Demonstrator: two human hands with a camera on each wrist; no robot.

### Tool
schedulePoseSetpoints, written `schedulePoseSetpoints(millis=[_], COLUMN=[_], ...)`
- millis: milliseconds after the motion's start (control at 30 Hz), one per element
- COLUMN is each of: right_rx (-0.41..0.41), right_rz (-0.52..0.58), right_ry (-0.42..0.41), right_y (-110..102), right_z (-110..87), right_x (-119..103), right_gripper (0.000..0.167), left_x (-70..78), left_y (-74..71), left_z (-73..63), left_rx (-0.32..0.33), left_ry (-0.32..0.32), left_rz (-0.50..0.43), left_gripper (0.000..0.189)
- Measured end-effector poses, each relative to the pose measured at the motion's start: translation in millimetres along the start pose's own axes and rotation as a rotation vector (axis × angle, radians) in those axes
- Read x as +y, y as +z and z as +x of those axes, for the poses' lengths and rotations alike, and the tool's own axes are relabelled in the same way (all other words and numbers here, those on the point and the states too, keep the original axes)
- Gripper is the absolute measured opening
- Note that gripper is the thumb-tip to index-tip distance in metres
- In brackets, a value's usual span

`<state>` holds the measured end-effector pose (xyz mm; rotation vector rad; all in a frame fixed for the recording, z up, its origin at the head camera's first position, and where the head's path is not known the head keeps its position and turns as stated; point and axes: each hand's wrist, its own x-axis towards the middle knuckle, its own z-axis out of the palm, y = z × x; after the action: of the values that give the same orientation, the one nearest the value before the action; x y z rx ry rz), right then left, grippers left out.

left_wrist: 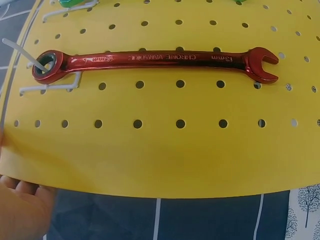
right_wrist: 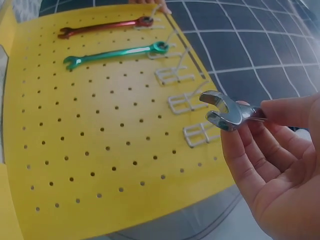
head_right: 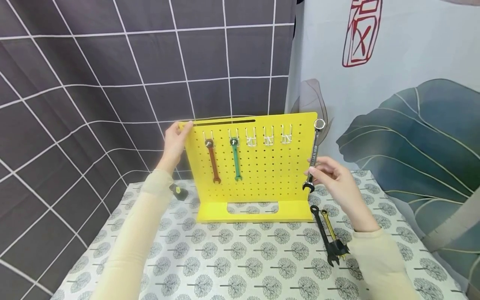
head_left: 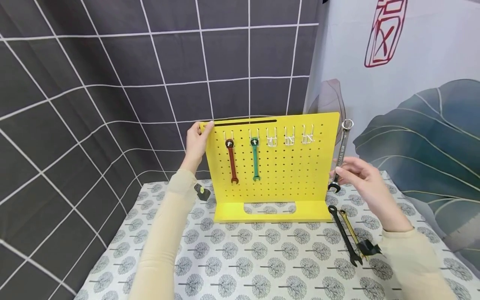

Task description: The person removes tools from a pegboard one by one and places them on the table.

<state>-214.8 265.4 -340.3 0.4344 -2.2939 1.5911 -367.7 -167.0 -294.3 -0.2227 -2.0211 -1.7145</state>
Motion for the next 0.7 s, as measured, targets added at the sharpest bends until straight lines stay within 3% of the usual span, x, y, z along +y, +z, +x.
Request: schedulePoseSetpoints(millis=[233, 500, 700], right_rx=[0.024, 0.035, 0.052], right_rz=[-0.004, -0.083, -0.026], right_ry=[0.007, 0.096, 0.093], right_y=[-9.3, -27.6, -41.4], right_z=[-11.2, -24.4, -30.4], right_x=[11.4, 24.0, 31.9], right_gripper=[0.028, 0.027, 0.034], left_x=[-2.7, -1.0, -4.5], left_y=[-0.3, 1.1, 1.3], left_z=[0.7, 0.4, 1.6], left_rx=[0.003, 0.004, 0.01], left_ry=[0.011, 0.017, 0.016], left_rz=[0.001, 0.014, 0.012], left_gripper=[0.031, 0.031, 0.031])
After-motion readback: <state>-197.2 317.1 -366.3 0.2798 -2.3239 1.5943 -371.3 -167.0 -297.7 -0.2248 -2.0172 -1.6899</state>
